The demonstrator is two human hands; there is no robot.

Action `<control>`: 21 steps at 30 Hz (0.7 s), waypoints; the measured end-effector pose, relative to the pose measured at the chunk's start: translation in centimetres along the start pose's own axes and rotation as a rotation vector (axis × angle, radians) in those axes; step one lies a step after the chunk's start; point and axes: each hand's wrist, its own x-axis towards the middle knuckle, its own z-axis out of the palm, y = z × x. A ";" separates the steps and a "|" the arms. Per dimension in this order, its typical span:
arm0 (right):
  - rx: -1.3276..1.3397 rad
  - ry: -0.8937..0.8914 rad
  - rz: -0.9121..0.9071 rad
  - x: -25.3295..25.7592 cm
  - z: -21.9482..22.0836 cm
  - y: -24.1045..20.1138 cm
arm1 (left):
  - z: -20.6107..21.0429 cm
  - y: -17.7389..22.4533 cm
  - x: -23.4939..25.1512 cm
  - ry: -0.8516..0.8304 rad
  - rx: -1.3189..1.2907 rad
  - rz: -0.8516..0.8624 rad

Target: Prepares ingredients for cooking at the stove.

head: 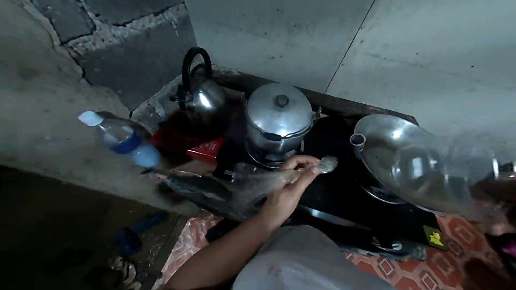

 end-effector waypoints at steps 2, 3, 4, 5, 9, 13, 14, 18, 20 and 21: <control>-0.016 -0.145 0.000 -1.6 4.8 0.6 | -2.0 0.9 -0.1 0.053 0.038 0.062; -0.024 -0.204 0.001 -1.9 7.2 1.6 | -3.0 1.4 -0.1 0.058 0.054 0.096; -0.036 -0.241 0.028 -1.8 9.6 2.6 | -4.0 2.0 -0.2 0.037 0.080 0.126; -0.048 -0.267 0.090 -1.6 11.8 3.1 | -4.8 2.7 -0.2 -0.014 0.110 0.140; -0.004 -0.262 0.324 -0.7 18.8 3.8 | -6.6 5.1 0.4 -0.360 0.688 -0.041; 0.094 -0.266 0.468 -0.9 23.9 3.4 | -7.1 4.4 2.1 -0.844 1.324 -0.363; 0.127 -0.265 0.497 -1.2 24.9 3.6 | -7.5 4.4 2.6 -0.914 1.362 -0.435; 0.309 -0.204 0.621 -3.6 27.0 4.9 | -10.9 5.9 4.3 -0.932 1.155 -0.490; 0.395 -0.153 0.639 -5.5 27.4 5.4 | -13.3 5.5 4.5 -0.952 1.054 -0.392; 0.410 -0.122 0.647 -6.3 27.6 5.4 | -14.1 5.1 4.2 -0.963 0.977 -0.314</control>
